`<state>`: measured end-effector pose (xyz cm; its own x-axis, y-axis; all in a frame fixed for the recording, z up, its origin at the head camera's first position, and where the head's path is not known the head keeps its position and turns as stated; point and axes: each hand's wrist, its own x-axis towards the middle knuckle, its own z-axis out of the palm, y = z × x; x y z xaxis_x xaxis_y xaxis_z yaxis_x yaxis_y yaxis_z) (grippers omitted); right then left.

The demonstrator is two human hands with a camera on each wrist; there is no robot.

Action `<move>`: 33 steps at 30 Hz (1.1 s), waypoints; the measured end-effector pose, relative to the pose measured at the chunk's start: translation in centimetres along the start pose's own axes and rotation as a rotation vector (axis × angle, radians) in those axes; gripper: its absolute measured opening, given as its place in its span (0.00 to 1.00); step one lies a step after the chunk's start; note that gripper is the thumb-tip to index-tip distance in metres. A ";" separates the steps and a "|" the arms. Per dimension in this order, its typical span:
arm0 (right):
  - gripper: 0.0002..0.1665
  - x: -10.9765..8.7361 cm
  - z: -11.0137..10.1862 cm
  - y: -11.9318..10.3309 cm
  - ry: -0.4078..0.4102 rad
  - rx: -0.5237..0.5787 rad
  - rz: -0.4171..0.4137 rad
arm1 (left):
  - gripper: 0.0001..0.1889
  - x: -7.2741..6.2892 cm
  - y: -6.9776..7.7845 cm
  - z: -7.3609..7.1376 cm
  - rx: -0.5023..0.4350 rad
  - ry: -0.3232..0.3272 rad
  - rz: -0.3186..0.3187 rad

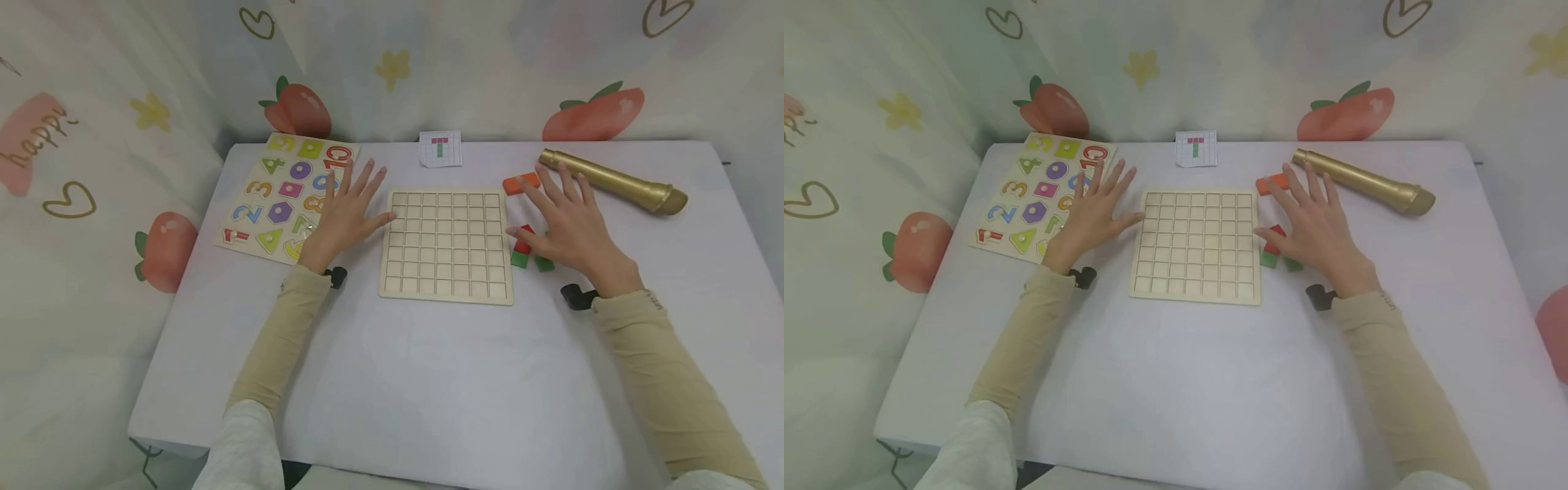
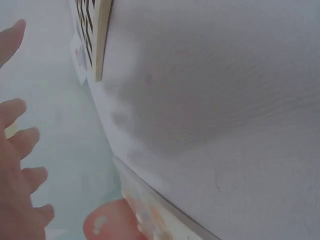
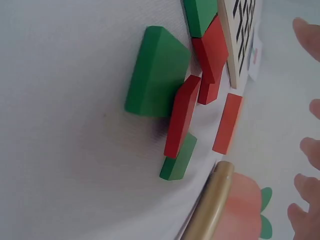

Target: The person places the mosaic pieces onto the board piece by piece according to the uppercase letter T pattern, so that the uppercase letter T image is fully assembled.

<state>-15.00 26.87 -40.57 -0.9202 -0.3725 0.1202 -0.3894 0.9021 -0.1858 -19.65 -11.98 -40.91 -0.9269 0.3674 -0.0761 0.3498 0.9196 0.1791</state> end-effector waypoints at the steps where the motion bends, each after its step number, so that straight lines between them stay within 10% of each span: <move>1: 0.52 -0.1 0.0 0.1 0.003 0.003 -0.002 | 0.47 0.0 0.0 0.0 0.003 -0.029 0.002; 11: 0.40 -0.7 0.2 0.7 -0.088 0.259 0.032 | 0.53 -0.5 -0.2 0.3 -0.090 -0.321 0.023; 22: 0.32 -1.1 0.7 1.9 -0.258 0.411 0.191 | 0.61 -0.1 -0.7 1.0 -0.238 -0.458 0.029; 33: 0.26 -0.9 1.4 2.5 -0.263 0.413 0.140 | 0.63 -0.1 -0.6 1.0 -0.294 -0.476 0.073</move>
<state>-15.21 29.17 -42.48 -0.9228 -0.3442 -0.1732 -0.1956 0.8057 -0.5591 -19.60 -12.40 -42.03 -0.7143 0.5139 -0.4750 0.2955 0.8368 0.4609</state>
